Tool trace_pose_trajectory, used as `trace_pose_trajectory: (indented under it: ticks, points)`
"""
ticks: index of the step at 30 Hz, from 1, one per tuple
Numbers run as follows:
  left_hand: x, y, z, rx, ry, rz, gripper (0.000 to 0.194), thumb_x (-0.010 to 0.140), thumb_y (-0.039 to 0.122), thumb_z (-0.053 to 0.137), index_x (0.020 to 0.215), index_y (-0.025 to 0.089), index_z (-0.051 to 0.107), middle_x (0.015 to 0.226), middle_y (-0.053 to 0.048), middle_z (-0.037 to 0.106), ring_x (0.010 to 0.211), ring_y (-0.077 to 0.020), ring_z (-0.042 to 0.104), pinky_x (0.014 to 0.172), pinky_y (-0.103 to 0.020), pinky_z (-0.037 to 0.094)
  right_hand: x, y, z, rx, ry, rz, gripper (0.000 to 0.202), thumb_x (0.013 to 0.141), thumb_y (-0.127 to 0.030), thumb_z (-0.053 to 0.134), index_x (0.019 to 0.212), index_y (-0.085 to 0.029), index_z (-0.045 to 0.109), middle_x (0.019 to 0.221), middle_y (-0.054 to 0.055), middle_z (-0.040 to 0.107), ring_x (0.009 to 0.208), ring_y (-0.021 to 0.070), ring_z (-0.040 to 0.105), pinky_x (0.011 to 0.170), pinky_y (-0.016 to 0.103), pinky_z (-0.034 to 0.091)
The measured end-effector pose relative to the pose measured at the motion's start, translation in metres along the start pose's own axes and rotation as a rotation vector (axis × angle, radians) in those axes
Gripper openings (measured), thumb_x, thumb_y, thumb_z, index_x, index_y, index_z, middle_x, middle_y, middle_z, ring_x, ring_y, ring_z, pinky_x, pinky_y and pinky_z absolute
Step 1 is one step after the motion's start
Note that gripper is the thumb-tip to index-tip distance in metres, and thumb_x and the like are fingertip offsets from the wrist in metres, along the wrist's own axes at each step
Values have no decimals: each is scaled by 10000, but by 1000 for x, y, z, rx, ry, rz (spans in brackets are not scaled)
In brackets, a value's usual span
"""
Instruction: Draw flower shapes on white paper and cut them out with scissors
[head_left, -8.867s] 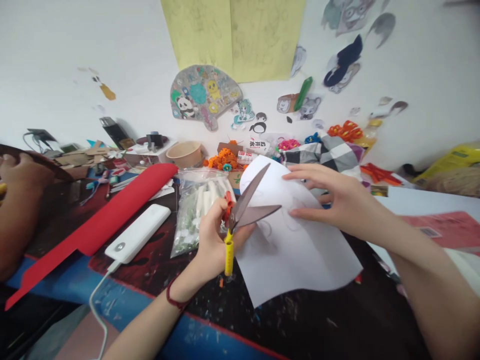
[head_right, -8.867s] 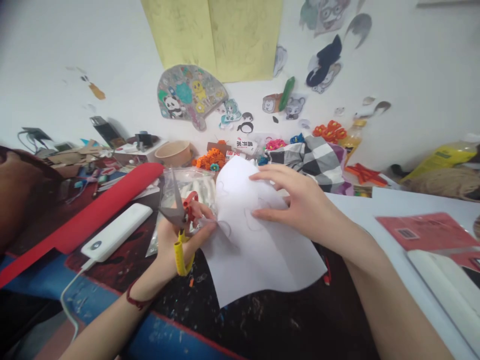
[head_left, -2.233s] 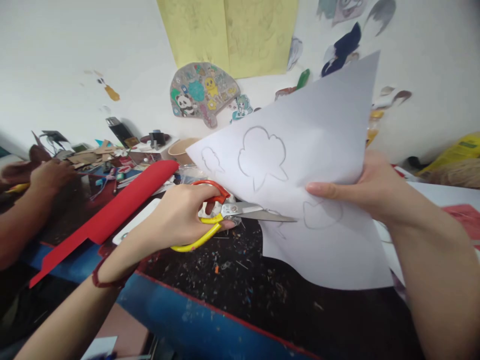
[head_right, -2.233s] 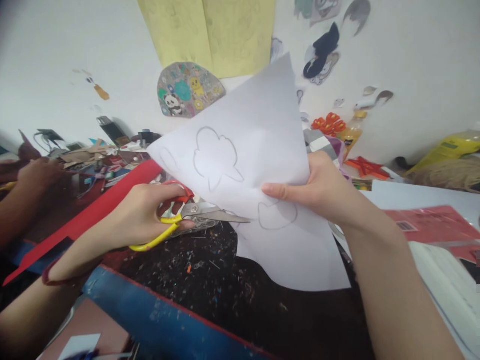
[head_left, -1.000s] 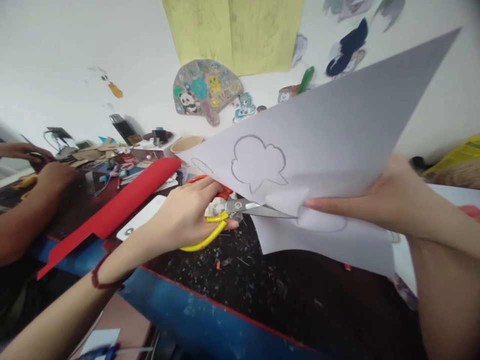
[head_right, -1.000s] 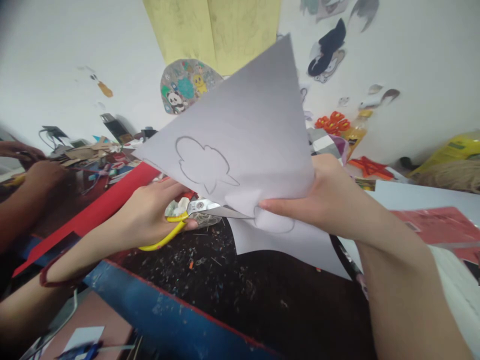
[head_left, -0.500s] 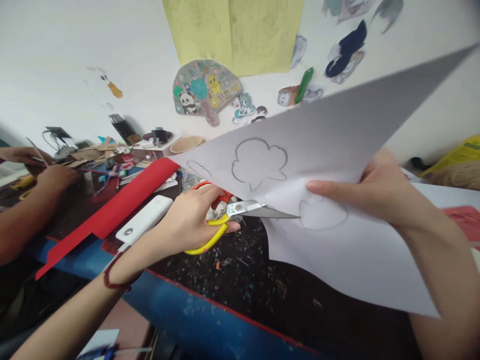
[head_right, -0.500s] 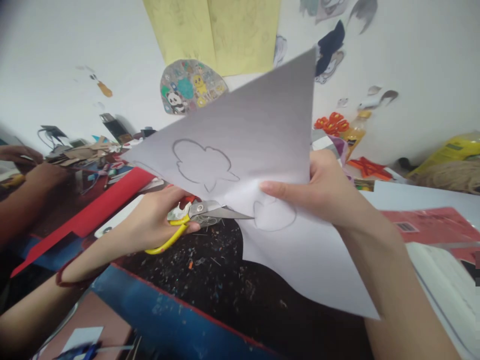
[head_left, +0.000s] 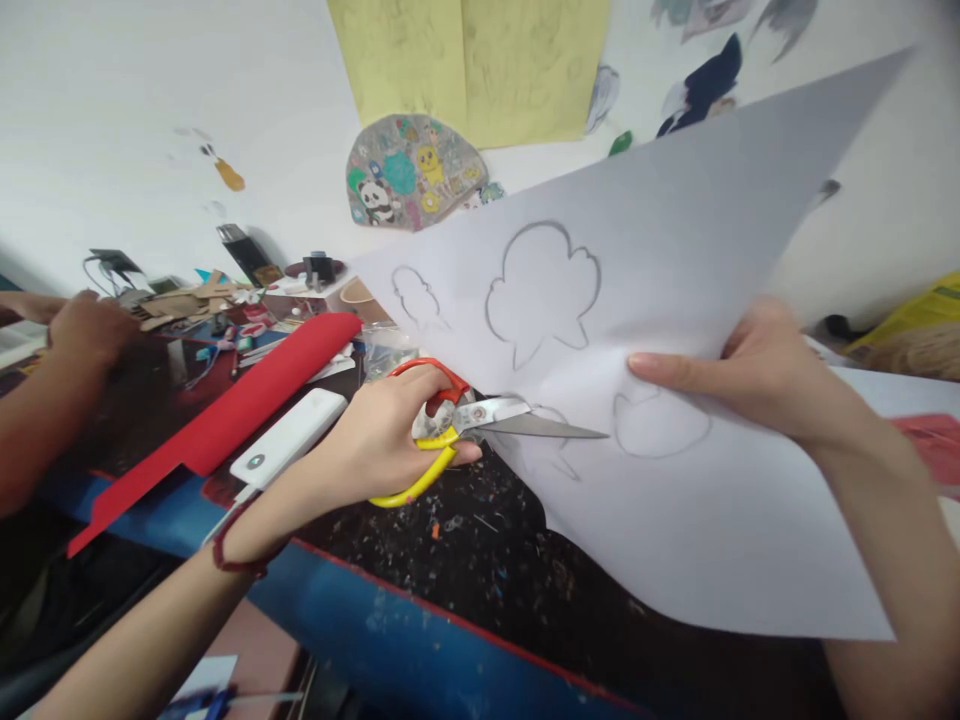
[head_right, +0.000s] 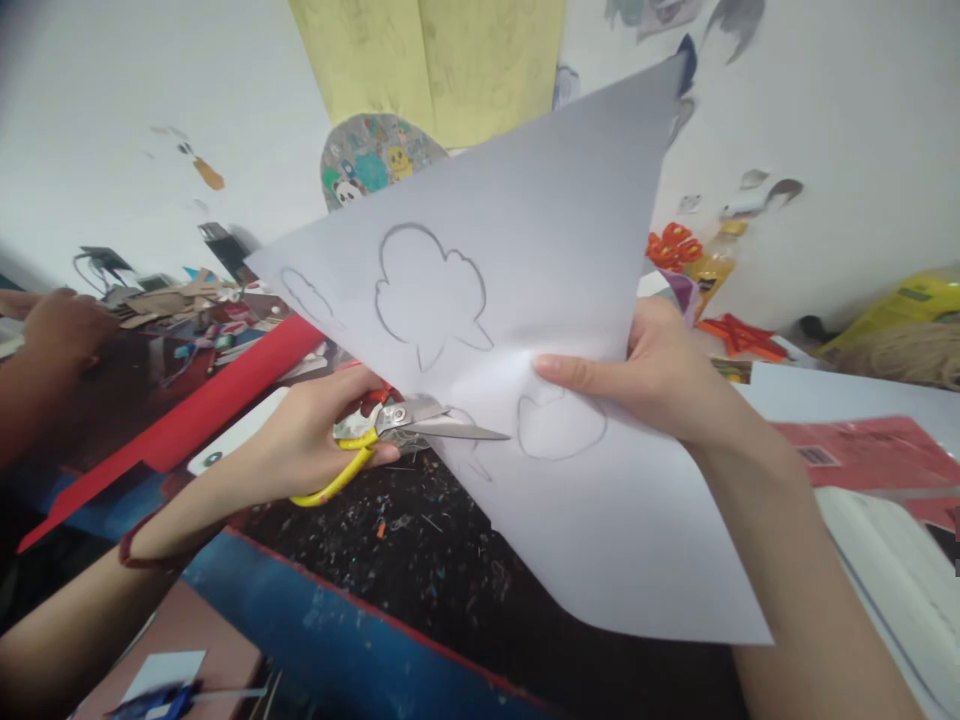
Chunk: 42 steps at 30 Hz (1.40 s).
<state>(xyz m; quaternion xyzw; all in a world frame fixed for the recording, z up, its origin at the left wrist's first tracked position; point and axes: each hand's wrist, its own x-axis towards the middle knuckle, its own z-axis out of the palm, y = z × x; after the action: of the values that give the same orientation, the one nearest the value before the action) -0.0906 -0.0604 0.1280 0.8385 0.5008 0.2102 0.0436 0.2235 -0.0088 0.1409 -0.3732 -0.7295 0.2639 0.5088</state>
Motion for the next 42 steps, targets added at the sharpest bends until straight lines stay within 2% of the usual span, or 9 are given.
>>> trace_pose_trajectory:
  ticks: [4,7,11,18,21,26,32,37,42]
  points:
    - [-1,1,-2,16,17,40,444,785,551,711,1000,180,594,889,-18,623,760,-175,578,662,-291,416,-1,2,-1,-61,-31,21,404,655,-387,874,1023,-254,777,1012,16,785,886,286,754,665,359,663]
    - [-2,0,-4,49,17,55,449,795,572,700,1005,192,588,899,-19,623,775,-179,575,675,-294,417,-3,5,-3,-84,-12,24,477,624,-386,894,1064,-255,764,1004,21,786,850,291,757,597,354,660]
    - [-6,0,-7,57,2,18,421,806,554,698,1015,209,575,885,-9,623,768,-177,577,682,-291,424,-2,4,0,-38,-73,-5,457,649,-378,882,1072,-256,759,987,8,788,831,278,760,587,341,659]
    - [-6,8,-7,40,-36,11,473,790,614,681,1007,204,590,944,-31,635,800,-196,600,692,-306,438,-2,-2,2,-14,-106,-33,247,677,-331,864,907,-284,790,872,-29,792,784,243,763,556,287,639]
    - [-5,8,-5,32,-38,-14,462,787,602,686,999,202,592,889,-20,641,741,-184,594,657,-298,432,-3,-3,2,-8,-84,-38,284,667,-350,866,930,-278,787,870,-20,788,743,238,756,527,288,630]
    - [-4,6,-3,21,-36,-32,432,764,585,709,935,202,607,808,-9,640,701,-182,587,633,-292,419,-4,-4,2,-65,1,-46,464,620,-364,894,1056,-280,760,911,-12,777,699,226,738,502,284,615]
    - [-4,9,0,-5,-9,-53,427,755,572,717,930,198,610,809,-8,636,682,-172,575,626,-289,420,-3,-1,6,15,-53,-73,259,681,-316,862,923,-296,775,838,-42,776,706,209,747,520,270,624]
    - [-3,8,0,-31,-32,-41,424,739,574,733,888,196,612,751,8,620,648,-162,562,605,-278,410,-3,5,5,24,-53,-70,395,655,-293,879,1030,-320,758,880,-42,780,714,216,746,514,275,622]
    - [-4,9,-1,-85,-43,-33,395,732,542,750,857,191,617,721,20,608,622,-147,544,586,-270,396,-1,14,5,47,-70,-97,405,666,-255,870,1050,-317,758,934,-32,785,777,227,754,586,297,640]
